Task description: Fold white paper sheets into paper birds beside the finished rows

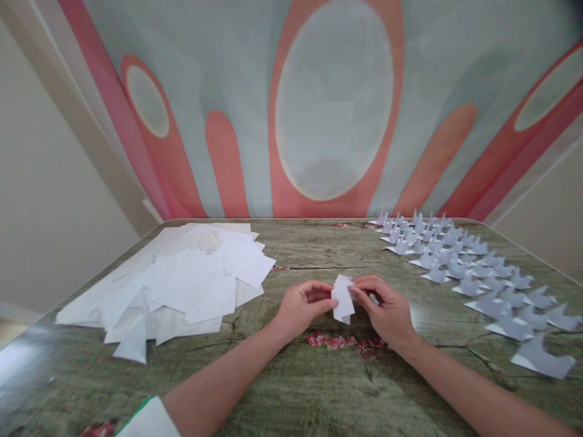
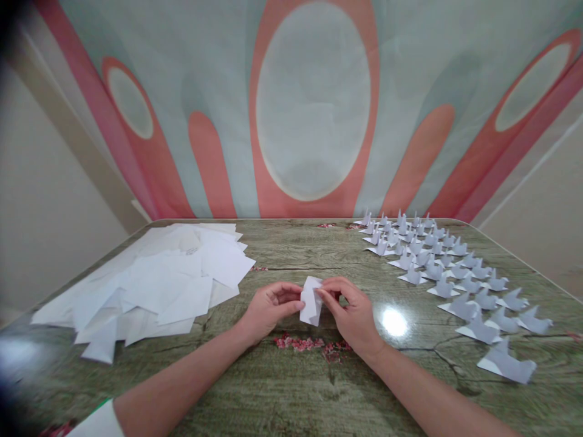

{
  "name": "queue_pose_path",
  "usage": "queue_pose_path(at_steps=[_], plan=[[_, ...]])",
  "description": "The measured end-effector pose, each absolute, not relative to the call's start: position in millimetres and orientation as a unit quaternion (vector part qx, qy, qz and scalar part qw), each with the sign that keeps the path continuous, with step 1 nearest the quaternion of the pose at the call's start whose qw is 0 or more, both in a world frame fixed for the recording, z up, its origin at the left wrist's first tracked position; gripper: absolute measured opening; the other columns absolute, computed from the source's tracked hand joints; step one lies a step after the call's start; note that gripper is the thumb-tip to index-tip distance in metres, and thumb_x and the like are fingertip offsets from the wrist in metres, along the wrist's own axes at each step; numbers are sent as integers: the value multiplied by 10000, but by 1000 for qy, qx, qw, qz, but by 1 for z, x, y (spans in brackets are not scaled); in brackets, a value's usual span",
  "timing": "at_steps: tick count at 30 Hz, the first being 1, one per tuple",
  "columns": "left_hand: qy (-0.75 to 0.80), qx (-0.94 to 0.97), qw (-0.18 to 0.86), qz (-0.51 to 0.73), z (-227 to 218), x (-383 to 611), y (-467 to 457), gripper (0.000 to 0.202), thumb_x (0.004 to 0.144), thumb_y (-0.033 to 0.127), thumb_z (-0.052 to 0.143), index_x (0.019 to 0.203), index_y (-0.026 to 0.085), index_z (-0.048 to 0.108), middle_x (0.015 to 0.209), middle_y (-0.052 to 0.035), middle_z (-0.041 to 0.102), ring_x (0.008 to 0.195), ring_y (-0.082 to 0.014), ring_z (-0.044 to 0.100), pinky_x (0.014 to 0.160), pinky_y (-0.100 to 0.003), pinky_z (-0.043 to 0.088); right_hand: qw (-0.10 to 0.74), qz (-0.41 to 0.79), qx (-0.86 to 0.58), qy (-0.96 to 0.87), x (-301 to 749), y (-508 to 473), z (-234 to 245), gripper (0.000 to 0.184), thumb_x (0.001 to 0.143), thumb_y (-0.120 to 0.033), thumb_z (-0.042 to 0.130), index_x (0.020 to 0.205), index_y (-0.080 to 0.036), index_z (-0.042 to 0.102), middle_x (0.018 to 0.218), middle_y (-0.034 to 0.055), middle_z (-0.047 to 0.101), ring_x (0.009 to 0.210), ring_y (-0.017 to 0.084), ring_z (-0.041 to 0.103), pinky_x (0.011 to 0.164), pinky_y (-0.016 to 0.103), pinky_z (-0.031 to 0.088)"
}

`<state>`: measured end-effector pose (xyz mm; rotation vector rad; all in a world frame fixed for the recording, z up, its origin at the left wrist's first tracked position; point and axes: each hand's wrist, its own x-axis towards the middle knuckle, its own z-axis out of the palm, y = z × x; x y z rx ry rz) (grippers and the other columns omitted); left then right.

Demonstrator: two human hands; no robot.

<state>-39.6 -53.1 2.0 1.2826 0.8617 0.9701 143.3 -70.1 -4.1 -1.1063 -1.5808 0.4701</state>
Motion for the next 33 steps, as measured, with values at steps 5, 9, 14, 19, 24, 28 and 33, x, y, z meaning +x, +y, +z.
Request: queue_pose_path(at_steps=[5,9,14,19,24,28,33], plan=[[309,444,714,444,9,-32,-63,517,578,216,797,1032,171,555,1043,-83,651,937,-176,611,845,-325,471,571,197,-456,-653,142,-73,-4,62,810,-238,589,770,-208,626,827,44,627,776,174,589,693,301,453],[324,454,709,432,12,-30,-67,429,634,286,759,1010,119,639,989,-97,680,932,-198,614,874,-324,454,577,183,-456,-653,141,-76,-4,52,803,-234,596,767,-215,629,824,44,629,767,178,593,685,310,458],[367,461,677,441,17,-30,-71,398,642,330,739,983,133,684,992,-85,690,913,-229,626,863,-352,469,575,165,-445,-666,139,-80,-3,40,794,-236,603,765,-226,629,830,47,638,770,189,602,678,321,467],[402,493,626,451,18,-31,-72,359,637,349,732,934,148,708,945,-69,705,895,-243,633,829,-355,492,574,159,-433,-677,138,-80,-3,44,799,-215,594,771,-227,625,821,51,632,770,191,602,673,323,470],[405,516,606,450,17,-33,-71,303,658,328,715,911,161,717,928,-56,710,872,-234,642,824,-344,495,566,157,-422,-690,141,-79,-1,53,800,-192,592,785,-228,628,816,44,621,759,179,598,656,307,465],[411,527,596,445,18,-35,-70,297,660,328,714,905,161,719,920,-57,712,861,-234,644,810,-340,500,555,162,-423,-698,143,-79,0,57,805,-199,586,782,-227,630,807,43,623,762,182,596,653,307,462],[409,530,601,436,17,-36,-69,305,668,331,712,917,154,716,914,-61,713,836,-228,648,800,-332,503,542,161,-426,-706,144,-78,1,56,808,-202,585,773,-219,625,791,44,620,749,179,589,660,312,456]])
